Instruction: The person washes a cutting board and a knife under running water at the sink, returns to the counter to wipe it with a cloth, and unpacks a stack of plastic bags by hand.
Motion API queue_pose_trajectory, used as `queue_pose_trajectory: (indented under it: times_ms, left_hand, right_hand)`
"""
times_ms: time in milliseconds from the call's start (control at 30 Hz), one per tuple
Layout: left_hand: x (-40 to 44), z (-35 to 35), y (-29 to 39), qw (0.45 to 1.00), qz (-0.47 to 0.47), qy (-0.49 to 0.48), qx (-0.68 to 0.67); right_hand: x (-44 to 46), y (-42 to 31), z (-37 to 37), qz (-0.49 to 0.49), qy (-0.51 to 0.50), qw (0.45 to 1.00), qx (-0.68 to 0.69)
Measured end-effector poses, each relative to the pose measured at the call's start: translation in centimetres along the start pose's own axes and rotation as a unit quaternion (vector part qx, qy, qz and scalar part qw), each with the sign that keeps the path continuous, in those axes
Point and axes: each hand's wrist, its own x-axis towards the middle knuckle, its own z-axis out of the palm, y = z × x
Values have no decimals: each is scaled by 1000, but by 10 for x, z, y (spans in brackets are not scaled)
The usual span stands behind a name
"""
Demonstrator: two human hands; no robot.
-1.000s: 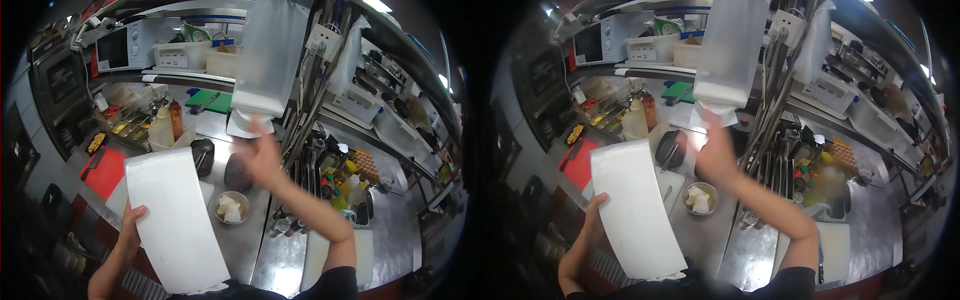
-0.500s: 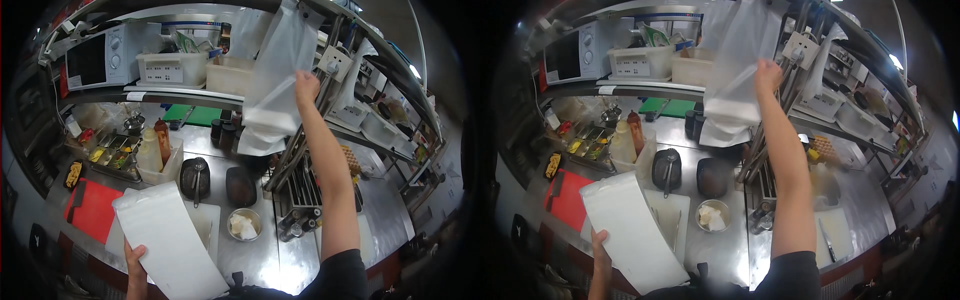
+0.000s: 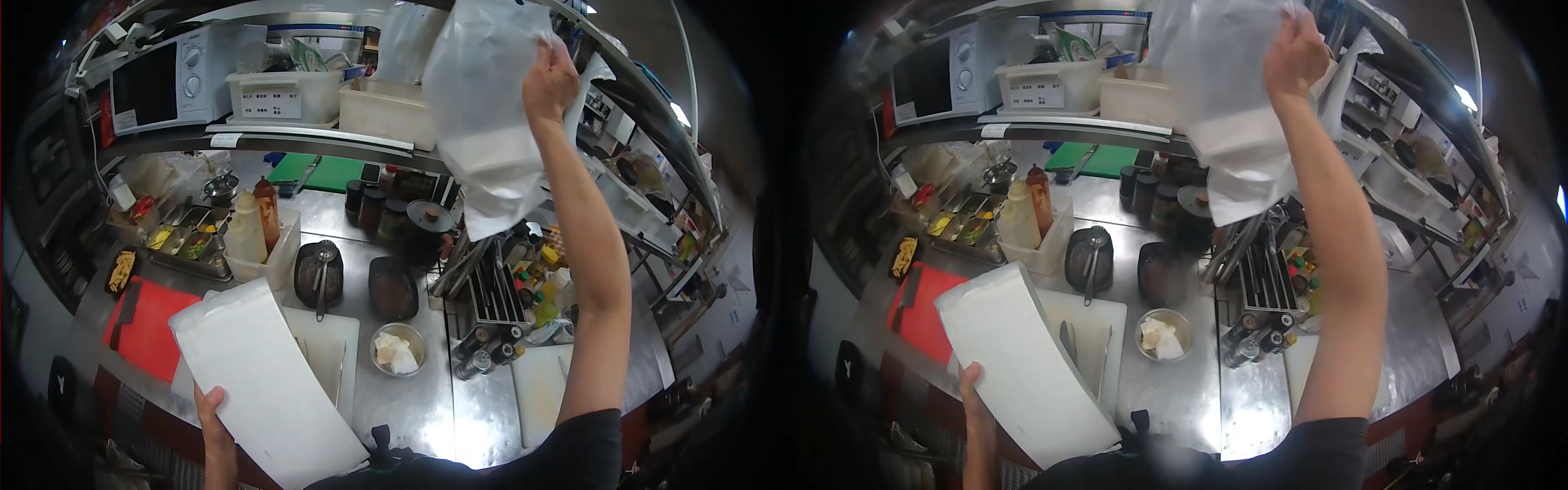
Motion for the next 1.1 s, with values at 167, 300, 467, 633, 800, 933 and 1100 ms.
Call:
queue_pose_trajectory:
  times_ms: [167, 300, 467, 633, 800, 933, 1100]
  left_hand:
    - [-16, 12, 11, 1000, 11, 19, 1]
    - [-26, 12, 12, 999, 9, 40, -2]
    - [-31, -3, 5, 998, 3, 60, -11]
    - [-34, -2, 4, 997, 8, 80, -17]
    - [-32, -5, -1, 995, 2, 95, -8]
    - [-34, -13, -10, 991, 0, 132, -5]
    - [-48, -6, 12, 979, -2, 193, -64]
  right_hand:
    - [28, 7, -1, 49, -62, 996, -38]
    - [64, 24, 5, -83, -70, 994, -5]
    - [87, 24, 19, -43, -146, 978, 144]
    - [89, -19, 3, -61, -162, 981, 90]
    - [102, -28, 18, -108, 19, 992, 62]
    - [112, -49, 4, -157, 11, 966, 205]
    - [19, -109, -37, -269, -23, 931, 245]
